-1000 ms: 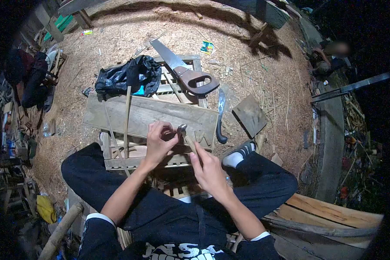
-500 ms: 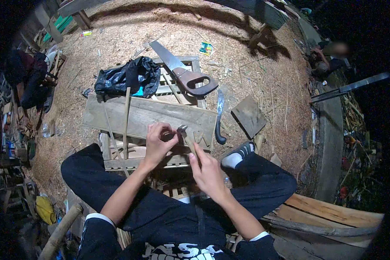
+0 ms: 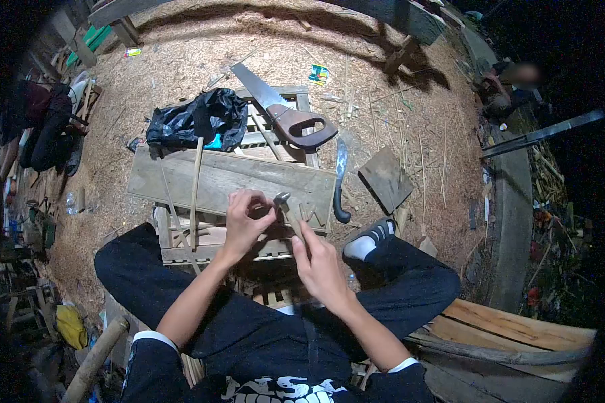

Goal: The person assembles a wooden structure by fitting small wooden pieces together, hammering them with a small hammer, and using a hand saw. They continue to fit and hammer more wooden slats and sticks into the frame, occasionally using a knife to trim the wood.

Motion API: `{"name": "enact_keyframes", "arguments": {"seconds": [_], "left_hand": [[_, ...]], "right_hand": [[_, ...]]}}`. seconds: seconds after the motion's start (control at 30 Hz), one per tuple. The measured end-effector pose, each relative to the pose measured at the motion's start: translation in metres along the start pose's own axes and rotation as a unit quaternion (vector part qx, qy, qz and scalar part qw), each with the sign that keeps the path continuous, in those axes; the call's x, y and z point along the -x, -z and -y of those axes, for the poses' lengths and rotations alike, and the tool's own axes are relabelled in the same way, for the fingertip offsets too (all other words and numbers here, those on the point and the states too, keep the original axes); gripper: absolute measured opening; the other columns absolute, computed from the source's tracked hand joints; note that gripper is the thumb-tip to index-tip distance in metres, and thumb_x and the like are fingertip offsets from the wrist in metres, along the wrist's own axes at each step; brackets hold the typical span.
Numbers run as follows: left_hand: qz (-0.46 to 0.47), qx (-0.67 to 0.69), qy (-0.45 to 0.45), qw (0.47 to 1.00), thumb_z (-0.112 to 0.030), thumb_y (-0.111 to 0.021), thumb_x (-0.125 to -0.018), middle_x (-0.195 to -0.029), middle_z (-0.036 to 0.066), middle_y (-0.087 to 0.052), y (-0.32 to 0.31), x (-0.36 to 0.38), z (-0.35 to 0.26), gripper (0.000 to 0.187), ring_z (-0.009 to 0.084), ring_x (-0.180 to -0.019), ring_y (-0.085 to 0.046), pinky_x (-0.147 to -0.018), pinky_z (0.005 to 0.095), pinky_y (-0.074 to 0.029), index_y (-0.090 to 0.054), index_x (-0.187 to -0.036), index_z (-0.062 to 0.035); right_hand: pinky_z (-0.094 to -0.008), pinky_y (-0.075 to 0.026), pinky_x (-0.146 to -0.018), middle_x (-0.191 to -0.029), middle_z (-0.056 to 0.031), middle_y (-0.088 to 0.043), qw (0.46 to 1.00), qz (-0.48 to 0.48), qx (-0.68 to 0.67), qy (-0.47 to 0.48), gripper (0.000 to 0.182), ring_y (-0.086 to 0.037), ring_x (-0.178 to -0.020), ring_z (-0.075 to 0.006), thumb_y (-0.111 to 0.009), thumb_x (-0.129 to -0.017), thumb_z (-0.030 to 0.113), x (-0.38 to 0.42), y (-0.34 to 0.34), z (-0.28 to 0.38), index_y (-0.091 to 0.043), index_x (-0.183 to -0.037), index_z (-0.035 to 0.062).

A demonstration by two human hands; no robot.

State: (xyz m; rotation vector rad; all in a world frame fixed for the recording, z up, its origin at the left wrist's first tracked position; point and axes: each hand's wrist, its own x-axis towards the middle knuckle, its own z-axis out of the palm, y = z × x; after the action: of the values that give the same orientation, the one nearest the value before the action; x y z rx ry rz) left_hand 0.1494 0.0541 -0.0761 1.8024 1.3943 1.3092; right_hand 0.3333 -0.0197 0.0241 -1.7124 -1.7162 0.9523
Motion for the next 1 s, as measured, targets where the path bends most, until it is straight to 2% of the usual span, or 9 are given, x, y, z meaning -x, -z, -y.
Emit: {"name": "enact_keyframes", "arguments": {"seconds": [0.13, 0.37, 0.43, 0.47, 0.53, 0.77, 0.87, 0.93, 1.0], "left_hand": [[-0.007, 0.004, -0.002, 1.0, -0.013, -0.085, -0.078, -0.091, 0.004, -0.067, -0.002, 0.001, 0.005, 0.026, 0.0259, -0.092, -0.059, -0.092, 0.0405, -0.041, -0.067, -0.097, -0.0091], [-0.008, -0.003, -0.003, 1.0, -0.012, -0.085, -0.078, -0.091, 0.004, -0.067, 0.001, -0.001, 0.0, 0.026, 0.0251, -0.091, -0.059, -0.092, 0.0403, -0.04, -0.067, -0.096, -0.0085], [-0.002, 0.009, -0.004, 1.0, -0.011, -0.084, -0.078, -0.091, 0.004, -0.067, 0.001, 0.0, -0.001, 0.026, 0.0247, -0.091, -0.06, -0.092, 0.0401, -0.04, -0.067, -0.097, -0.0084], [-0.002, 0.01, -0.003, 1.0, -0.011, -0.084, -0.078, -0.091, 0.004, -0.067, 0.001, 0.0, -0.001, 0.026, 0.0247, -0.091, -0.06, -0.092, 0.0401, -0.04, -0.067, -0.097, -0.0084], [-0.003, 0.004, 0.01, 1.0, -0.011, -0.084, -0.078, -0.09, 0.004, -0.067, 0.002, 0.0, -0.003, 0.025, 0.0246, -0.09, -0.06, -0.092, 0.0397, -0.04, -0.067, -0.096, -0.0084], [0.002, -0.013, 0.006, 1.0, -0.008, -0.086, -0.076, -0.093, 0.005, -0.07, 0.002, 0.0, 0.0, 0.025, 0.025, -0.095, -0.062, -0.091, 0.0386, -0.046, -0.069, -0.095, -0.0063], [0.0, -0.028, 0.005, 1.0, -0.009, -0.086, -0.076, -0.092, 0.004, -0.071, 0.003, -0.002, -0.002, 0.026, 0.0239, -0.093, -0.063, -0.091, 0.0368, -0.044, -0.069, -0.095, -0.0061], [-0.007, -0.02, -0.008, 1.0, -0.009, -0.087, -0.076, -0.092, 0.004, -0.072, 0.002, -0.001, 0.001, 0.026, 0.0233, -0.091, -0.064, -0.092, 0.0363, -0.043, -0.069, -0.095, -0.0061], [-0.001, -0.008, -0.004, 1.0, -0.01, -0.086, -0.077, -0.092, 0.004, -0.069, 0.001, 0.0, 0.003, 0.026, 0.0258, -0.093, -0.06, -0.092, 0.0386, -0.043, -0.068, -0.095, -0.0074]], "right_hand": [[-0.0397, -0.052, -0.104, -0.131, -0.032, -0.069, 0.998, 0.011, -0.038, -0.04, 0.046, -0.07, -0.124, -0.0354, -0.058, -0.109, 0.022, 0.0, 0.002, 0.004, -0.057, -0.141, -0.0111], [-0.0411, -0.052, -0.103, -0.129, -0.0318, -0.07, 0.999, 0.027, 0.007, -0.02, 0.046, -0.07, -0.123, -0.0365, -0.059, -0.109, 0.022, -0.003, 0.0, -0.001, -0.057, -0.14, -0.0123], [-0.0472, -0.055, -0.095, -0.119, -0.0364, -0.069, 0.998, -0.028, -0.054, 0.001, 0.043, -0.07, -0.113, -0.0484, -0.058, -0.108, 0.019, -0.001, -0.002, 0.001, -0.059, -0.139, -0.0101], [-0.0472, -0.055, -0.095, -0.119, -0.0364, -0.069, 0.998, -0.028, -0.054, 0.001, 0.043, -0.07, -0.113, -0.0484, -0.058, -0.108, 0.019, -0.002, -0.002, 0.0, -0.059, -0.139, -0.0101], [-0.0468, -0.055, -0.095, -0.118, -0.036, -0.07, 0.999, 0.029, 0.001, -0.015, 0.043, -0.072, -0.112, -0.0456, -0.057, -0.109, 0.02, -0.004, -0.001, -0.005, -0.059, -0.139, -0.0101], [-0.046, -0.055, -0.094, -0.117, -0.0339, -0.071, 0.998, -0.033, -0.056, 0.001, 0.043, -0.073, -0.11, -0.0439, -0.057, -0.109, 0.02, 0.0, -0.001, 0.006, -0.058, -0.139, -0.0102], [-0.0458, -0.055, -0.093, -0.116, -0.0329, -0.072, 0.999, 0.029, 0.021, -0.022, 0.042, -0.073, -0.109, -0.0448, -0.057, -0.109, 0.02, -0.003, -0.001, -0.001, -0.058, -0.14, -0.009], [-0.0388, -0.055, -0.096, -0.123, -0.031, -0.072, 0.999, -0.014, -0.03, 0.004, 0.046, -0.073, -0.113, -0.0327, -0.057, -0.11, 0.022, 0.0, 0.0, 0.007, -0.057, -0.14, -0.0123], [-0.0393, -0.054, -0.097, -0.124, -0.0314, -0.072, 0.999, -0.006, -0.035, -0.013, 0.045, -0.073, -0.114, -0.0332, -0.057, -0.11, 0.022, 0.001, -0.001, 0.007, -0.057, -0.14, -0.0122]]}}
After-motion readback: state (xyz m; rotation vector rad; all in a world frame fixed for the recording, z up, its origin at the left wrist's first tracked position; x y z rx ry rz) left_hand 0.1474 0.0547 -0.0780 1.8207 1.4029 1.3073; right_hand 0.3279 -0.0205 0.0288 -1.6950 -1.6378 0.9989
